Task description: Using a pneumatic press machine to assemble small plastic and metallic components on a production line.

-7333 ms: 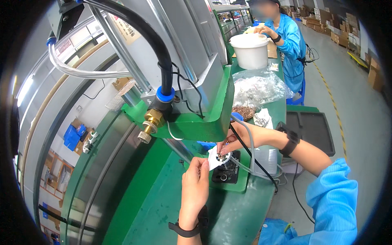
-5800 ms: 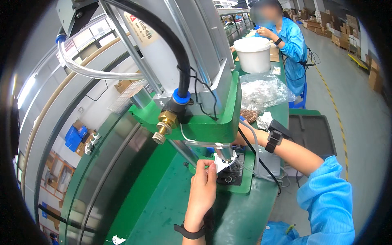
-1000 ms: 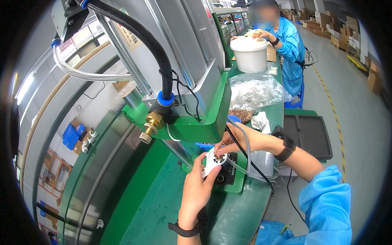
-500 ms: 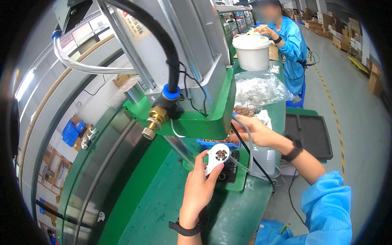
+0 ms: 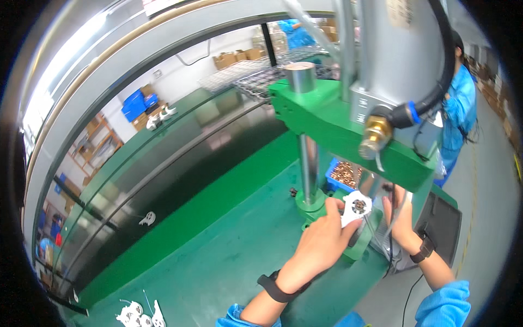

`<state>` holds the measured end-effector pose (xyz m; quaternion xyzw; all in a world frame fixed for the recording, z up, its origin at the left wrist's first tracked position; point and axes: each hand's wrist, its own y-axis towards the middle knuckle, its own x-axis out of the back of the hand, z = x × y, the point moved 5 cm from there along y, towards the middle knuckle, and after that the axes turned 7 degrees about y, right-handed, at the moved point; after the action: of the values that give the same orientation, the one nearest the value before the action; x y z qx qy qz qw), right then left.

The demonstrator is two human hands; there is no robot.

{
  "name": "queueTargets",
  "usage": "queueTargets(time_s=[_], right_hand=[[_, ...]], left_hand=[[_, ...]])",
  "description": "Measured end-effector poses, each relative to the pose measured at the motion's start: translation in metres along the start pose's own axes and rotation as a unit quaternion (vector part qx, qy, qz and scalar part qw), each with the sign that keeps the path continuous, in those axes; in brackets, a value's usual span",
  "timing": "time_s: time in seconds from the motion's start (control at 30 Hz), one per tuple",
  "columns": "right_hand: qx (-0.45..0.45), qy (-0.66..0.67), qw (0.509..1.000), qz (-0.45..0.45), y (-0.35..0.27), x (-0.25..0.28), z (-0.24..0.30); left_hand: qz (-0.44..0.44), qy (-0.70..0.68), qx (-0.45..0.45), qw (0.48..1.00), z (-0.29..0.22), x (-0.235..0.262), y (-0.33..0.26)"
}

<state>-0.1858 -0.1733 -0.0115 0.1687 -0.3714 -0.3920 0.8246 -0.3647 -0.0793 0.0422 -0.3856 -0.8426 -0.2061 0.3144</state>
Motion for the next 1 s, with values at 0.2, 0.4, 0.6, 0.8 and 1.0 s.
queueTargets(time_s=[0.2,0.4,0.6,0.8,1.0], right_hand=[[0.009,-0.152,0.975,0.160,0.031,-0.004,-0.072],[0.107,-0.148,0.968,0.174,0.061,-0.030,-0.067],[0.124,-0.134,0.969,0.168,0.069,-0.049,-0.047],[0.132,-0.126,0.970,0.164,0.069,-0.056,-0.032],[0.067,-0.075,0.986,0.136,0.073,-0.047,-0.015]], left_hand=[[0.032,-0.027,-0.037,0.998,-0.005,-0.004,-0.009],[0.026,-0.053,-0.046,0.997,-0.002,-0.009,-0.008],[-0.051,-0.072,-0.024,0.996,0.002,-0.014,-0.003],[-0.104,-0.119,-0.040,0.987,0.015,0.017,0.009],[0.085,-0.169,-0.067,0.980,0.061,0.104,-0.023]])
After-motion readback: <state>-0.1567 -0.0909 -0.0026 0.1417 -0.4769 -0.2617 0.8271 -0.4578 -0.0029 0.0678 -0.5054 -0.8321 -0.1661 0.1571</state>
